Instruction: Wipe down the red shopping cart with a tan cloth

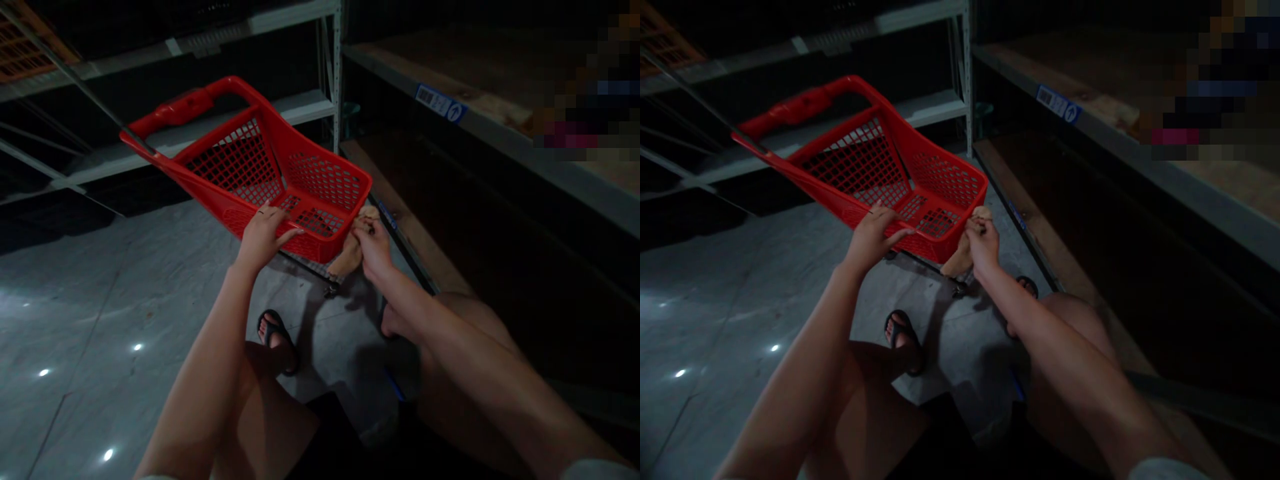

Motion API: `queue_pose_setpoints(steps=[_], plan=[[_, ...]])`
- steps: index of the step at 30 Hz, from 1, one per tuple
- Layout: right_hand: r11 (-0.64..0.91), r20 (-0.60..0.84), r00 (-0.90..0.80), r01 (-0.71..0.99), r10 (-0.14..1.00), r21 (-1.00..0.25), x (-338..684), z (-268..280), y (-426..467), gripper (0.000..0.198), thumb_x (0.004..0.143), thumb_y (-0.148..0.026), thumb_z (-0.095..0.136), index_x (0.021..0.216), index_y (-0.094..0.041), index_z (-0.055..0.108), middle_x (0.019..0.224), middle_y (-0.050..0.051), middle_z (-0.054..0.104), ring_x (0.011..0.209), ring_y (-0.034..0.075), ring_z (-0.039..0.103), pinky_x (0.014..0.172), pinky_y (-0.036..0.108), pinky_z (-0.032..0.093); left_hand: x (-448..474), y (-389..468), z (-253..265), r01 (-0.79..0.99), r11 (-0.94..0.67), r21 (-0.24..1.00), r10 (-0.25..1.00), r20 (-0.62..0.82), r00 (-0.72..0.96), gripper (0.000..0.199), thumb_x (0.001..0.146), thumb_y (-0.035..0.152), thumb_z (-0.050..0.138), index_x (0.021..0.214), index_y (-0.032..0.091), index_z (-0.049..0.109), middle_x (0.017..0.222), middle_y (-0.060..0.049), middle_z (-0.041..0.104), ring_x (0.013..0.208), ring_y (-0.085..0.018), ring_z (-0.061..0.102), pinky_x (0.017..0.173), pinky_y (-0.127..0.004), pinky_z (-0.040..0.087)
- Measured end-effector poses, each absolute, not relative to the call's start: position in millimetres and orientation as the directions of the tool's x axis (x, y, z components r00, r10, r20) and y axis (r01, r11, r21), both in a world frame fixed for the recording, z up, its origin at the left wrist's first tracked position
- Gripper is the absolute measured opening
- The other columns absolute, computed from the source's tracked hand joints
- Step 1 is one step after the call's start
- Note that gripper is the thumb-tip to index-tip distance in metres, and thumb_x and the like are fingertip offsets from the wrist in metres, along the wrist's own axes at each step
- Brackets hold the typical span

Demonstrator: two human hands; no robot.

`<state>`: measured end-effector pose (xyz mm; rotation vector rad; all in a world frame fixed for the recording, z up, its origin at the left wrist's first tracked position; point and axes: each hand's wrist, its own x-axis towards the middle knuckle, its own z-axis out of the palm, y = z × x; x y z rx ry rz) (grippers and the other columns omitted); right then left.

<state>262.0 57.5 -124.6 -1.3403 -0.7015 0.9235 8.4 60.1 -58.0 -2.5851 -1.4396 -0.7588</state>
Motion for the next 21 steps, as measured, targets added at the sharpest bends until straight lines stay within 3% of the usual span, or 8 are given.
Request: queue_pose_setpoints(steps=[3,7,10,15,18,21], plan=[[0.043,0.030,0.509,-0.014,0.860,-0.999,267.3,-119.7,68.5,0.025,0.063,-0.024,0.060,0.089,-0.023,0.060,0.089,-0.002,0.067,0.083,0.017,0.063,0.078,0.030,0.051,11.3,58.7,-60.7,0.839,-0.521,0.153,0.780,0.483,0.397,0.030,0.101,0.051,0.062,0.099,0.021,0.066,0.100,-0.007,0.073,0.105,-0.026,0.067,0.121,-0.051,0.044],[0.043,0.081,0.267,0.145,0.960,-0.988,243.8,-131.8,32.8,0.026,0.069,-0.026,0.058,0.094,-0.023,0.064,0.088,0.000,0.069,0.080,0.020,0.065,0.079,0.035,0.052,14.9,59.1,-61.8,0.866,-0.475,0.156,0.801,0.485,0.352,0.028,0.101,0.049,0.063,0.095,0.022,0.066,0.094,-0.007,0.073,0.101,-0.027,0.066,0.108,-0.047,0.050],[0.115,0.158,0.161,0.248,0.974,-0.962,231.5,-135.5,16.4,0.022,0.071,-0.026,0.061,0.092,-0.023,0.066,0.093,0.005,0.072,0.088,0.024,0.067,0.086,0.039,0.054,16.9,60.9,-60.4,0.877,-0.450,0.166,0.815,0.478,0.327,0.028,0.102,0.047,0.062,0.095,0.020,0.067,0.093,-0.009,0.075,0.099,-0.028,0.066,0.099,-0.044,0.052],[0.224,0.315,0.177,0.400,0.932,-0.889,234.2,-127.4,44.2,0.016,0.076,-0.022,0.063,0.091,-0.022,0.067,0.109,0.009,0.069,0.102,0.026,0.067,0.094,0.041,0.056,17.4,72.7,-57.8,0.865,-0.457,0.206,0.826,0.458,0.328,0.025,0.105,0.041,0.058,0.104,0.020,0.072,0.104,-0.009,0.079,0.104,-0.027,0.068,0.106,-0.043,0.048],[0.231,0.310,0.133,0.416,0.941,-0.879,229.2,-141.4,58.8,0.024,0.076,-0.018,0.063,0.099,-0.022,0.070,0.122,0.012,0.068,0.113,0.027,0.066,0.104,0.043,0.054,16.4,81.9,-57.0,0.867,-0.445,0.222,0.841,0.435,0.321,0.025,0.105,0.039,0.059,0.108,0.019,0.074,0.108,-0.009,0.080,0.107,-0.027,0.069,0.105,-0.042,0.048],[0.153,0.173,0.015,0.396,0.985,-0.906,219.8,-164.1,66.5,0.020,0.072,-0.013,0.064,0.088,-0.022,0.072,0.106,0.009,0.073,0.104,0.026,0.069,0.101,0.042,0.055,15.8,86.2,-56.7,0.883,-0.412,0.227,0.856,0.428,0.289,0.028,0.106,0.040,0.057,0.109,0.020,0.076,0.108,-0.010,0.080,0.106,-0.027,0.069,0.105,-0.042,0.049]])
